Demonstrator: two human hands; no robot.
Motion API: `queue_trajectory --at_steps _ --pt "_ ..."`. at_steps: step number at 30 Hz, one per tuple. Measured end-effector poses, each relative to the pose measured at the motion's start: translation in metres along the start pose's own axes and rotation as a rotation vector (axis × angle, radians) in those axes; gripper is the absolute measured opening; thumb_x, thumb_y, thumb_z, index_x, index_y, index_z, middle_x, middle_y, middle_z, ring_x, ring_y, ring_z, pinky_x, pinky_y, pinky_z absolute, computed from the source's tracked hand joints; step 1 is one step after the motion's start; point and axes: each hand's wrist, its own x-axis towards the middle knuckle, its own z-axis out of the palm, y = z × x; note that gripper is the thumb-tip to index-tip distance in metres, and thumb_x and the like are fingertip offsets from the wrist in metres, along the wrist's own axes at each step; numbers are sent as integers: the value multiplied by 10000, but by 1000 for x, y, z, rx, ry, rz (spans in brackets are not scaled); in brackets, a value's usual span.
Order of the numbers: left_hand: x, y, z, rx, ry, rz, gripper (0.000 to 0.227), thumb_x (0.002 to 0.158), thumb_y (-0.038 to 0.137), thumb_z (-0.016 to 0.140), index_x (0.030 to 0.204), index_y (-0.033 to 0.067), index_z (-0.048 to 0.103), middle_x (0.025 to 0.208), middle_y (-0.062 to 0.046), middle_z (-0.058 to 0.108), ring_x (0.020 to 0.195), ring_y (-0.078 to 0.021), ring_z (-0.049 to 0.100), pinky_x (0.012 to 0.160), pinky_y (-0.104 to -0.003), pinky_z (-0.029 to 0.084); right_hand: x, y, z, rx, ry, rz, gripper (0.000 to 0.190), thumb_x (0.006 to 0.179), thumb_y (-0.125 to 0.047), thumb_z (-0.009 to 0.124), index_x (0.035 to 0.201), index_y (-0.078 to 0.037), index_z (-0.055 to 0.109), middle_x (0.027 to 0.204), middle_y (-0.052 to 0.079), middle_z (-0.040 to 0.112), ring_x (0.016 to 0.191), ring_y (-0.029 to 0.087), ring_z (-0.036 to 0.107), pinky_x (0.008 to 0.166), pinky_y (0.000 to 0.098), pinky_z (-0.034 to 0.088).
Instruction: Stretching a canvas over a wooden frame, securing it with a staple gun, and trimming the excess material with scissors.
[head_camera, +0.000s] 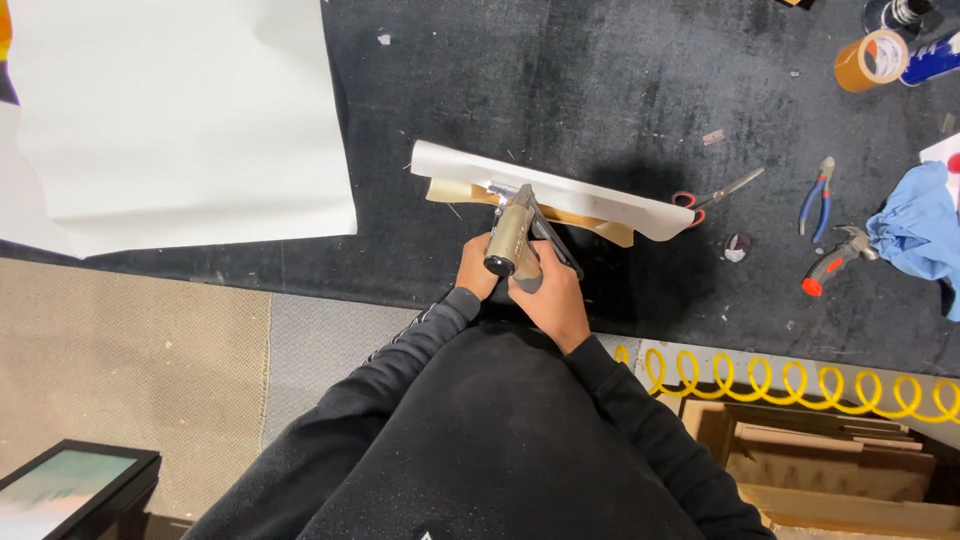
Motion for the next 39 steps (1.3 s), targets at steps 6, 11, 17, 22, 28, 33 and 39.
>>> queue_trajectory --at_steps 6,11,17,22,28,33,39 --pt "-3 10 -2 -25 -12 76 203 878 124 699 831 -72 679 709 -295 658 745 -392 675 732 -463 537 3 -8 0 -53 0 -13 459 813 -103 751 1230 -31 573 990 259 711 987 461 718 765 566 594" --pt "-1 -12 2 -69 -23 86 175 891 110 694 873 -64 696 751 -298 676 776 -385 680 740 -453 538 5 -10 2 -85 3 -19 435 800 -134 745 1191 -28 586 912 259 710 909 433 733 702 521 599" --pt "1 -41 4 44 -60 124 222 919 120 690 1022 -73 728 867 -315 710 884 -486 688 754 -509 563 6 -32 -4 -125 -30 -14 479 820 -159 730 1248 -7 577 904 278 712 880 443 736 687 509 584" --pt "-12 -11 -12 115 -58 95 224 911 146 686 1026 -42 722 872 -282 719 892 -461 696 780 -503 565 16 -44 -4 -260 -159 -21 540 832 -268 719 1293 -24 580 910 255 728 878 409 747 716 517 602" --pt "-12 4 -22 212 -68 73 227 899 184 680 1034 4 714 879 -234 733 905 -424 708 819 -493 568 23 -57 -4 -456 -254 -3 552 848 -364 732 1275 -48 582 890 223 736 834 381 760 692 497 607" --pt "-13 12 -22 280 -62 48 232 890 216 674 1040 42 707 885 -193 745 915 -393 718 851 -485 570 20 -70 -7 -509 -278 19 561 852 -389 715 1278 -60 559 899 233 731 844 408 757 705 532 601" --pt "-7 21 -20 375 -82 36 239 878 254 668 1047 88 698 893 -144 758 927 -356 730 890 -476 573 20 -68 -9 -498 -195 -38 562 825 -356 755 1255 -33 589 832 211 716 755 393 748 635 499 592"
